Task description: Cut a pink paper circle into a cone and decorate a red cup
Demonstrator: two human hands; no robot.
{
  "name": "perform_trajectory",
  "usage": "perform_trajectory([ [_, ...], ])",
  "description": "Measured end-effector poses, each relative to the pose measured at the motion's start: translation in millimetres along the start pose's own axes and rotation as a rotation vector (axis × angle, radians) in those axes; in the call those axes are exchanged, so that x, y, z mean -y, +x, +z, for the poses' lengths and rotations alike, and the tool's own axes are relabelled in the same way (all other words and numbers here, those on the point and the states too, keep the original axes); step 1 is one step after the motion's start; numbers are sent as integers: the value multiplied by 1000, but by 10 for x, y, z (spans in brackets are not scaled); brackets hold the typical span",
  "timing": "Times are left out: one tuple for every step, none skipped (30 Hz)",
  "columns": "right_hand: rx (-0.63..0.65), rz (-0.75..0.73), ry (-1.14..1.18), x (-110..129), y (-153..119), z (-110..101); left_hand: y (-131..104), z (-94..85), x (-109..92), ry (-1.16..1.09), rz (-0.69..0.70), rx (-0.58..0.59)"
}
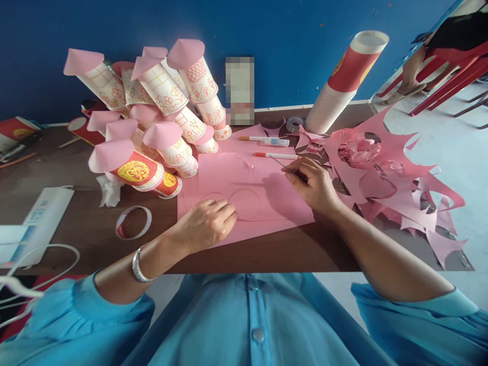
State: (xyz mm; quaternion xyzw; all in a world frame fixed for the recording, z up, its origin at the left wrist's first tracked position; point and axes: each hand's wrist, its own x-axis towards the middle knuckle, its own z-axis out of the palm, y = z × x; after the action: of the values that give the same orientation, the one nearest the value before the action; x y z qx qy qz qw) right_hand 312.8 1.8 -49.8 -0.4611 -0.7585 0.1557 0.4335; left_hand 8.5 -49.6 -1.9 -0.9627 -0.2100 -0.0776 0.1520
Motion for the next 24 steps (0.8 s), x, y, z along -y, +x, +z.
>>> perform_trajectory([
  [-1,4,-4,0,-1,-1,2,-18,8,7,-10,-13],
  [-5,6,-9,-1,-2,-1,4,-36,16,12,-22,-26],
  [-11,6,-13,-2,-2,-1,8,-55,22,13,-34,-41],
  [-17,5,-16,-3,-2,0,13,-74,27,13,-48,-59],
  [-22,4,-19,-4,0,1,20,-92,32,13,-68,-81],
  [-27,5,-20,-3,2,-1,29,-109,37,12,-93,-108],
  [-31,9,-20,2,5,-6,41,-124,44,7,-122,-140],
  [-38,16,-17,10,9,-15,54,-136,54,-1,-152,-177],
  [-48,25,-10,24,14,-32,68,-144,66,-13,-182,-213],
  [-61,35,1,45,18,-57,85,-149,82,-27,-215,-245],
  [-76,38,17,72,23,-89,103,-150,100,-44,-247,-273],
  [-85,34,34,107,27,-128,122,-148,120,-58,-277,-295],
  [-87,15,49,147,31,-172,143,-144,140,-68,-305,-310],
  [-79,-25,57,192,35,-217,166,-138,161,-74,-331,-322],
  [-60,-81,52,239,37,-260,191,-132,181,-76,-353,-332],
  [-37,-157,32,286,38,-296,218,-125,199,-77,-368,-343],
  [-6,-234,-3,332,37,-324,245,-121,216,-76,-378,-354],
  [33,-302,-51,373,34,-342,271,-119,229,-76,-383,-365],
  [69,-358,-109,409,29,-351,295,-123,239,-78,-384,-377],
  [98,-397,-174,438,23,-352,314,-134,243,-81,-381,-391],
  [114,-425,-234,460,16,-349,326,-153,238,-84,-375,-412],
  [117,-444,-284,474,10,-347,329,-182,222,-85,-372,-447],
  [107,-455,-320,482,3,-347,322,-219,193,-92,-373,-489],
  [88,-461,-340,484,-3,-354,306,-260,149,-116,-376,-536],
])
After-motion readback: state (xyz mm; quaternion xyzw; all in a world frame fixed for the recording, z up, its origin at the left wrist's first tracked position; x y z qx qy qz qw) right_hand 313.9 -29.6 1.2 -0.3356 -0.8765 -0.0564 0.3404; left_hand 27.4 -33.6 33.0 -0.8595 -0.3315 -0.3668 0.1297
